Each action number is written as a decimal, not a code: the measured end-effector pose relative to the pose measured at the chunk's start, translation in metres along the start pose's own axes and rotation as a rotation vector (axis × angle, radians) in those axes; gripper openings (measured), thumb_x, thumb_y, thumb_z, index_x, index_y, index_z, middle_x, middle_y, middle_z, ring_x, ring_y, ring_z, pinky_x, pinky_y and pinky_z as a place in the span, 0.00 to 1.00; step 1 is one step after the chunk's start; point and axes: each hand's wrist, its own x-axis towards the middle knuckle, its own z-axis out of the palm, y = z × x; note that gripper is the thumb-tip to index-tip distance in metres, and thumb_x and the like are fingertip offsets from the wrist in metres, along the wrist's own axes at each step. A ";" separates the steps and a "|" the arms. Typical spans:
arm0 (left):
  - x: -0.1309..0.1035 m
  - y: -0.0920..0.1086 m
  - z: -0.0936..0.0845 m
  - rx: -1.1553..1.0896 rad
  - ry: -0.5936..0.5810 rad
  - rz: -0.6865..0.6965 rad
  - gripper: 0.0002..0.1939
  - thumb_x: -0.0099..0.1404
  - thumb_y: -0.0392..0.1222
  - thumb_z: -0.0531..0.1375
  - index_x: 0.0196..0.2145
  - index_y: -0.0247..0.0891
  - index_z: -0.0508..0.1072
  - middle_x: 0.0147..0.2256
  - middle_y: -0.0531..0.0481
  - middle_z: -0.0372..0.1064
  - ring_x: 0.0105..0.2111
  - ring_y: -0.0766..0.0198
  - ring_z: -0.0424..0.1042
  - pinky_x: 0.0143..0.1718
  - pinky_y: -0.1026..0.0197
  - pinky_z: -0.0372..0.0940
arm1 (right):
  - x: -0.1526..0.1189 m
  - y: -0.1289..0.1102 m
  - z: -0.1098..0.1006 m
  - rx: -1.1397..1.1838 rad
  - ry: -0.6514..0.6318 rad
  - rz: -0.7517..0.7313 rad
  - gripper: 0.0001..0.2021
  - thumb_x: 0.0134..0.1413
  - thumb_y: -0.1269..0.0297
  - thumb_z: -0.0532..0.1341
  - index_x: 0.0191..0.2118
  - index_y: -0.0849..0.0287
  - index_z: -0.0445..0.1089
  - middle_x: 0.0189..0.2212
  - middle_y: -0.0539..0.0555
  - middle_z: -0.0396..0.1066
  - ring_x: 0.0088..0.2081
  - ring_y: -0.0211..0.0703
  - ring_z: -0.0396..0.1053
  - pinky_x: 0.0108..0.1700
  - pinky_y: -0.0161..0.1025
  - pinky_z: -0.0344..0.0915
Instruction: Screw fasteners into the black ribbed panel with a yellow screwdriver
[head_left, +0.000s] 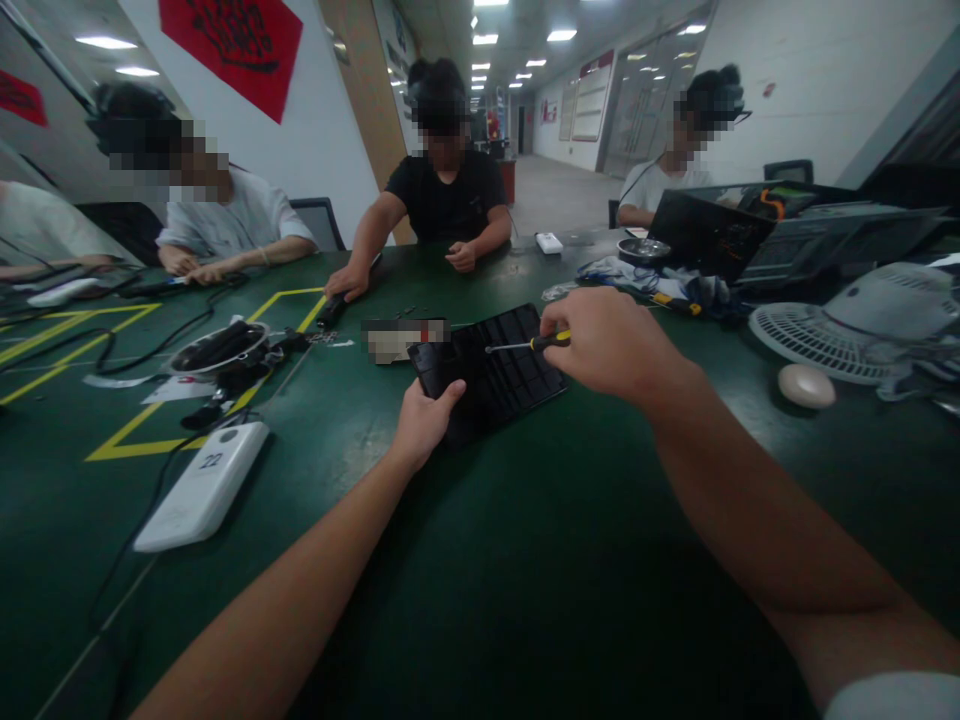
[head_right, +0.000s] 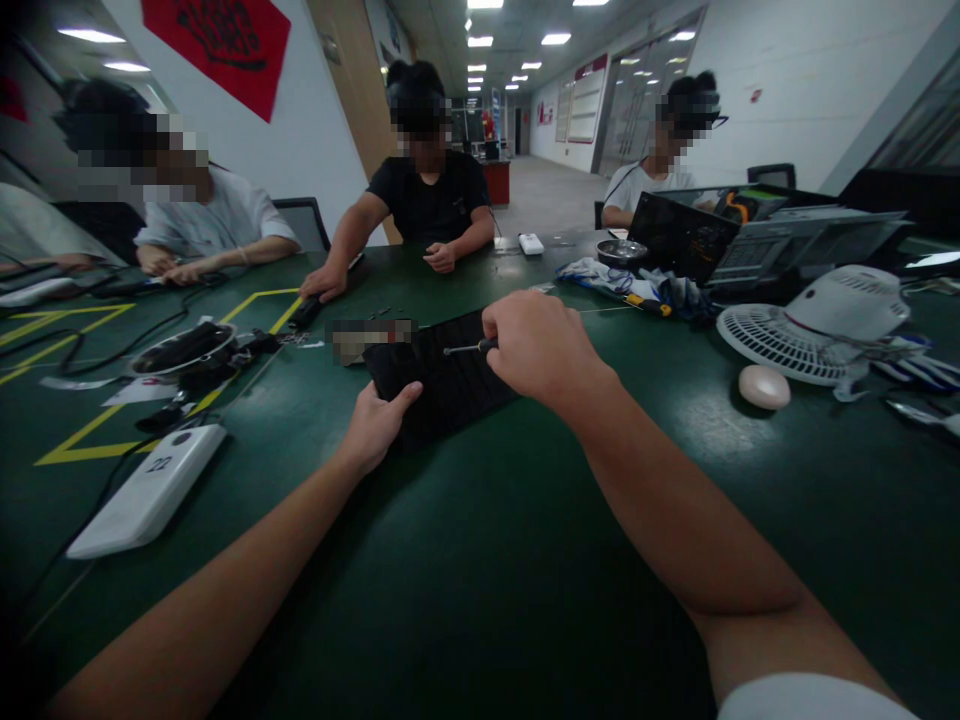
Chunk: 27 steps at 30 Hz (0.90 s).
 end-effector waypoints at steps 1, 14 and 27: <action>0.000 0.000 0.000 -0.002 0.003 -0.003 0.24 0.57 0.50 0.76 0.47 0.38 0.80 0.47 0.39 0.83 0.50 0.44 0.82 0.59 0.40 0.74 | 0.000 0.000 0.000 -0.010 0.003 0.010 0.12 0.60 0.64 0.66 0.45 0.56 0.86 0.45 0.63 0.83 0.46 0.61 0.78 0.41 0.49 0.68; -0.003 0.001 0.001 -0.027 -0.009 -0.013 0.24 0.58 0.49 0.76 0.48 0.38 0.79 0.48 0.40 0.83 0.51 0.44 0.82 0.60 0.39 0.75 | 0.001 0.008 -0.004 0.023 0.114 -0.020 0.10 0.61 0.63 0.65 0.41 0.56 0.86 0.42 0.60 0.82 0.44 0.57 0.76 0.45 0.49 0.67; -0.005 0.008 0.001 -0.029 -0.003 -0.036 0.24 0.57 0.49 0.77 0.47 0.38 0.79 0.47 0.39 0.83 0.49 0.44 0.82 0.59 0.39 0.75 | 0.000 0.004 -0.004 0.065 0.132 -0.047 0.10 0.64 0.61 0.66 0.43 0.55 0.85 0.42 0.60 0.82 0.45 0.57 0.76 0.45 0.48 0.66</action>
